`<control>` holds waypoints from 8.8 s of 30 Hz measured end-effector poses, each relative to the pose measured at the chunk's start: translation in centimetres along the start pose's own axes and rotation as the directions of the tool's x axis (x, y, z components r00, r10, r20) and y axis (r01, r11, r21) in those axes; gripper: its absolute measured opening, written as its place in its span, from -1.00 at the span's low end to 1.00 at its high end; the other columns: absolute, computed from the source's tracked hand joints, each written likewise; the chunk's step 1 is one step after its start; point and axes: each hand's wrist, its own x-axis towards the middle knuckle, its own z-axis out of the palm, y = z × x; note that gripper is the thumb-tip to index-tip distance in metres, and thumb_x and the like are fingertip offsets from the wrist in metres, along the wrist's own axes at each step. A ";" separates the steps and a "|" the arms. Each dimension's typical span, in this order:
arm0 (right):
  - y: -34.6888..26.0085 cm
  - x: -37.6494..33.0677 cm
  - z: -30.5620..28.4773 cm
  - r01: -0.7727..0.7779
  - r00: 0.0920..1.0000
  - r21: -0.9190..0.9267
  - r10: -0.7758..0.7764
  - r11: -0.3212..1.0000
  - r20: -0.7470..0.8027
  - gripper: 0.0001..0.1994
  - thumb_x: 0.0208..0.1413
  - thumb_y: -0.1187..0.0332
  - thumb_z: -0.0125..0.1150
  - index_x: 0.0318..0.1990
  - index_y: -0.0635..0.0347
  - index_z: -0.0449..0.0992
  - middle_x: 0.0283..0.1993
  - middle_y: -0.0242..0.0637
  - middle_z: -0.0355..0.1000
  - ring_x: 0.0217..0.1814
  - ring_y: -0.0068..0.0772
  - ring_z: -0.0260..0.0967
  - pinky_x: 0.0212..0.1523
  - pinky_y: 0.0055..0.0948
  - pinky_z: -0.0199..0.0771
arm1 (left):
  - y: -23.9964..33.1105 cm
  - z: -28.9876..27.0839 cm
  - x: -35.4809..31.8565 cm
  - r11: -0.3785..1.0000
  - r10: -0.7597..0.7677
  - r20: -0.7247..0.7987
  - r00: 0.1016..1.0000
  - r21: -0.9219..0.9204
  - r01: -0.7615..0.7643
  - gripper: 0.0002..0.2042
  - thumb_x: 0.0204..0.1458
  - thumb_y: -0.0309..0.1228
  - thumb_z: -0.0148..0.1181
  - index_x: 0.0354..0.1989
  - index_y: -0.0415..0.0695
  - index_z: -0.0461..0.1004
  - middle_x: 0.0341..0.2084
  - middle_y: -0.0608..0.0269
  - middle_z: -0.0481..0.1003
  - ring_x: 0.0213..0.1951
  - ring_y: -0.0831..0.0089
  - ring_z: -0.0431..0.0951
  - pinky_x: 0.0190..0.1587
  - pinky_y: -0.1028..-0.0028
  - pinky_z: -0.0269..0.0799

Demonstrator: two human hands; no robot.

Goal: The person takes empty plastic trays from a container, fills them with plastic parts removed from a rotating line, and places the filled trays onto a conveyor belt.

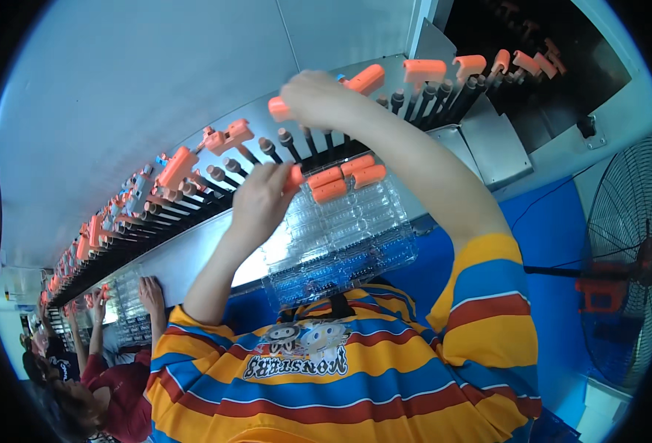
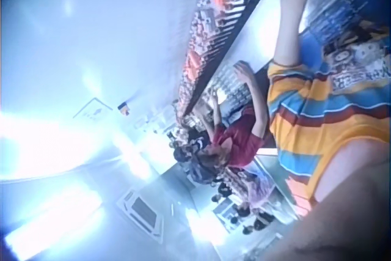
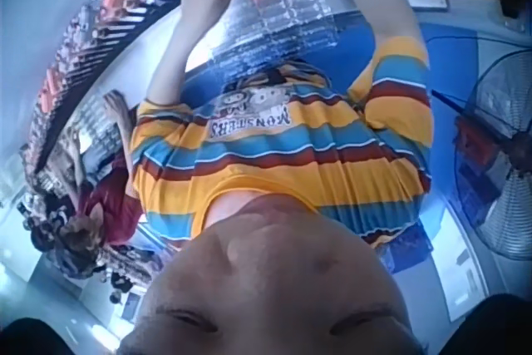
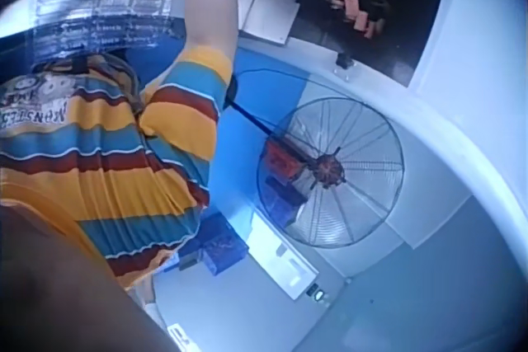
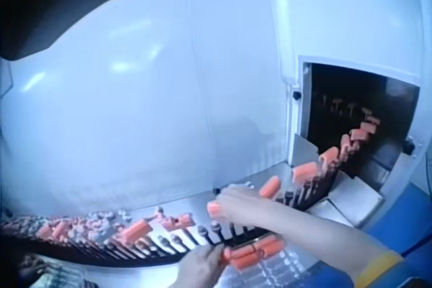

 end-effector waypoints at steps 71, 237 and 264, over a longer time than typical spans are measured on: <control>48.7 -34.0 -17.5 0.214 0.956 -0.072 -0.224 0.974 -0.191 -0.72 -0.09 0.45 0.25 -0.16 0.21 0.45 -0.20 -0.21 0.41 -0.06 -0.16 0.37 -0.04 -0.25 0.40 | 32.9 18.4 40.5 0.988 -0.058 -0.094 0.994 0.136 0.070 -0.62 -0.22 -0.53 0.31 -0.13 -0.14 0.47 -0.36 0.14 0.44 -0.28 0.19 0.45 -0.30 0.26 0.38; 153.1 -79.1 -68.4 0.184 0.840 -0.228 -0.274 0.956 -0.468 -0.67 -0.07 0.37 0.24 -0.11 0.27 0.45 -0.21 -0.18 0.39 -0.04 -0.19 0.32 0.01 -0.34 0.38 | 113.8 62.3 128.3 0.987 -0.026 -0.127 0.992 0.151 0.045 -0.73 -0.10 -0.54 0.17 -0.17 -0.26 0.39 -0.41 0.13 0.36 -0.28 0.18 0.40 -0.25 0.28 0.34; 168.0 -89.1 -59.6 0.347 0.862 0.109 -0.271 0.932 -0.428 -0.75 0.03 0.41 0.10 -0.11 0.23 0.41 -0.17 -0.23 0.40 -0.07 -0.21 0.35 -0.04 -0.29 0.38 | 125.7 83.3 124.7 0.807 -0.577 0.073 0.814 0.204 0.554 -0.39 0.14 -0.27 -0.01 0.31 -0.34 0.03 0.30 -0.20 0.04 0.32 -0.10 0.05 0.29 -0.06 -0.03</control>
